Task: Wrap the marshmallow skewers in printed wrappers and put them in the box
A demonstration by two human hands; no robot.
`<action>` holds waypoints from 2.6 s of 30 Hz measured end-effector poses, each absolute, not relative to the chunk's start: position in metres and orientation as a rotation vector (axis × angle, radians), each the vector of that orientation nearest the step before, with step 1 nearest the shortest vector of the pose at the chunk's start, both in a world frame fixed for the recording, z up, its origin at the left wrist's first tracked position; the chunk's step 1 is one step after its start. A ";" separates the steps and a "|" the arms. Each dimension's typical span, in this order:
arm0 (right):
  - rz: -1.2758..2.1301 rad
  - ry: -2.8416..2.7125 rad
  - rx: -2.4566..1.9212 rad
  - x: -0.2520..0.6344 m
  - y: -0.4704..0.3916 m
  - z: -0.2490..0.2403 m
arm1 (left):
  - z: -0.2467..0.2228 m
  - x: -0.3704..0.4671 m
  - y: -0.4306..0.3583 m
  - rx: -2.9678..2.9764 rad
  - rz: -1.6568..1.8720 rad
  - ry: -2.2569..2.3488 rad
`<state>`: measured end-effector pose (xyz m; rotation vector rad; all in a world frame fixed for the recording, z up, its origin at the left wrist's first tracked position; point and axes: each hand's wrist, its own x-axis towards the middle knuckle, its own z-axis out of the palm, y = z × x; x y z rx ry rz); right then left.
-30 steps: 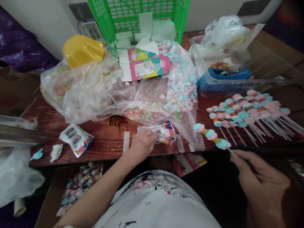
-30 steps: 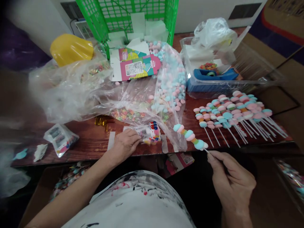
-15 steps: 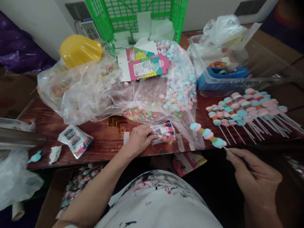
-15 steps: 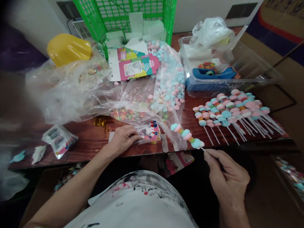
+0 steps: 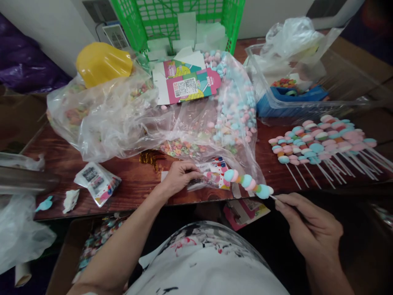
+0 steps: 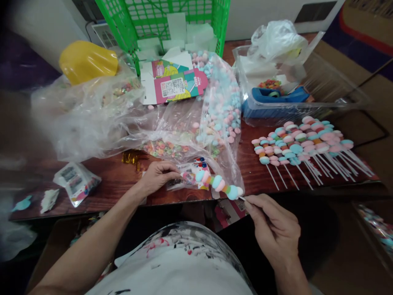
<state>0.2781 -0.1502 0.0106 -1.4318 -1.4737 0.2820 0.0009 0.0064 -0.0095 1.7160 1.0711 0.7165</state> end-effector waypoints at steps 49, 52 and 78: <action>-0.439 -2.347 -1.046 0.298 -0.110 0.058 | 0.045 0.027 -0.036 2.117 0.291 0.669; -0.414 -2.439 -0.988 0.309 -0.106 0.066 | 0.050 0.027 -0.036 2.042 0.228 0.575; -0.248 -2.517 -0.901 0.278 -0.127 0.087 | 0.038 0.035 -0.044 2.019 0.225 0.761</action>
